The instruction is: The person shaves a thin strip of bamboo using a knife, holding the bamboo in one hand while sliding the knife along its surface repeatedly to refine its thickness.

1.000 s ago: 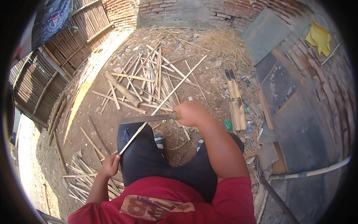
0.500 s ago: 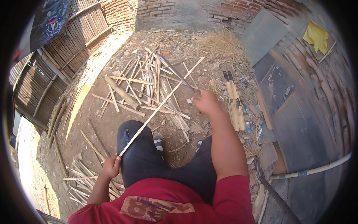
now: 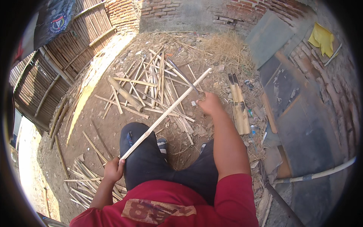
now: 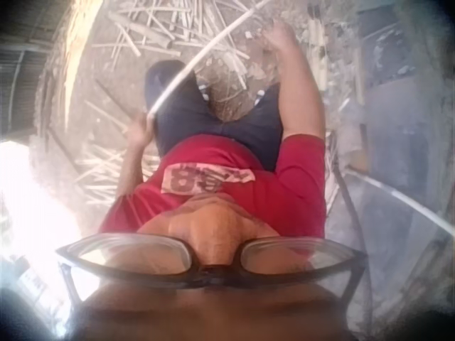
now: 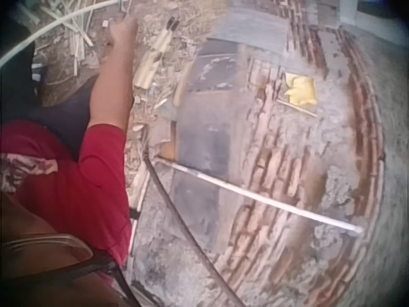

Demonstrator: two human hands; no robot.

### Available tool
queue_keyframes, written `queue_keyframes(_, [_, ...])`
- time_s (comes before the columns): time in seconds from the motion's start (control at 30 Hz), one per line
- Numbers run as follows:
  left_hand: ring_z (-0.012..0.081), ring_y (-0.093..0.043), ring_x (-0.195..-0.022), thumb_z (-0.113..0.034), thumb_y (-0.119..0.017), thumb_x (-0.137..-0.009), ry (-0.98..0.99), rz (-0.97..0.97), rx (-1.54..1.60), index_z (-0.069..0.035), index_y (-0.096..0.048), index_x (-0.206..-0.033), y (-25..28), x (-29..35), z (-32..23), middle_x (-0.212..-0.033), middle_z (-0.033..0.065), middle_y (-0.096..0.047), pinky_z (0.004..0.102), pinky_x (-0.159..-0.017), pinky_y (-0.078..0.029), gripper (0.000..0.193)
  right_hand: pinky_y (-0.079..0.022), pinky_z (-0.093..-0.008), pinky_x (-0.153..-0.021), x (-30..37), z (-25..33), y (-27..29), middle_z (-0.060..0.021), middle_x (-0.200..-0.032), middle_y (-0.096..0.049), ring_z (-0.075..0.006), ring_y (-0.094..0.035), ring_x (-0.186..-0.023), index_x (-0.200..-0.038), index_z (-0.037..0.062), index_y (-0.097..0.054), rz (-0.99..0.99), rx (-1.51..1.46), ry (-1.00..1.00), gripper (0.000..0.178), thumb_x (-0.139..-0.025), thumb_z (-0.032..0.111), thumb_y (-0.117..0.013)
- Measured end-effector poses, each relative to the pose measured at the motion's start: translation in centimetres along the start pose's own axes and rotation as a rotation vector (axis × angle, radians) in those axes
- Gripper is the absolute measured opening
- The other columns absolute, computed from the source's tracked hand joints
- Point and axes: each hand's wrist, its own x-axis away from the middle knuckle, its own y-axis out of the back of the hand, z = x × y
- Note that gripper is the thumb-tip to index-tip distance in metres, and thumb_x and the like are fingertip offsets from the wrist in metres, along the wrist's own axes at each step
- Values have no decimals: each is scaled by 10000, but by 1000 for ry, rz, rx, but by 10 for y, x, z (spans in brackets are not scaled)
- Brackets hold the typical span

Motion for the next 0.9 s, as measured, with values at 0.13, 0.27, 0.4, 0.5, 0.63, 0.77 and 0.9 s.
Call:
queue_keyframes(0.13, [508, -600, -670, -454, -523, -1021, -30, -9, -14, -8, -546, -797, 1, -1, 1, -658, 268, -583, 562, -612, -451, 499, -543, -445, -910, 13, 4, 7, -227, -1104, -719, -392, -686, -1046, -1188, 55, -702, -38, 0, -56, 464, -813, 315, -787])
queue_keyframes(0.27, [499, -599, -656, -424, -550, -1015, -38, 1, 33, -20, -538, -770, -1, -4, 1, -651, 261, -583, 560, -595, -447, 473, -553, -475, -858, 34, 31, -2, -208, -1000, -725, -404, -693, -956, -1120, 121, -720, 89, 203, 272, 363, -811, 306, -767])
queue_keyframes(0.4, [502, -590, -657, -414, -539, -1022, -41, 25, 80, -14, -536, -761, 0, -2, 11, -644, 267, -567, 555, -590, -437, 477, -555, -472, -849, 47, 69, -6, -191, -969, -734, -367, -714, -933, -1144, 118, -718, 333, 450, 479, 387, -816, 317, -764])
queue_keyframes(0.5, [504, -591, -665, -419, -527, -1025, -20, 17, 59, -11, -540, -765, -4, -3, 12, -644, 269, -565, 551, -595, -440, 484, -548, -449, -878, 17, 34, 0, -207, -1014, -734, -352, -715, -976, -1198, 79, -697, 438, 100, 176, 458, -817, 321, -775])
queue_keyframes(0.63, [503, -595, -672, -426, -505, -1033, -51, 19, 60, -5, -546, -773, -4, -8, 10, -654, 273, -571, 543, -601, -446, 496, -532, -422, -922, -10, -19, 6, -219, -1112, -725, -353, -697, -1057, -1235, 32, -677, -90, -192, -47, 529, -809, 323, -792])
queue_keyframes(0.77, [488, -598, -664, -431, -493, -1042, -55, 71, 157, 4, -562, -780, -2, -9, 21, -657, 270, -571, 523, -599, -448, 513, -536, -441, -917, 3, 6, 7, -225, -1105, -725, -375, -696, -1043, -1226, 32, -683, -42, -133, 35, 506, -816, 315, -775])
queue_keyframes(0.9, [475, -593, -649, -423, -489, -1048, -61, 85, 225, 10, -573, -782, -4, -11, 18, -655, 265, -564, 504, -591, -443, 515, -540, -455, -851, 36, 46, 2, -231, -1005, -713, -396, -694, -962, -1133, 54, -695, 150, 168, 323, 412, -816, 306, -768])
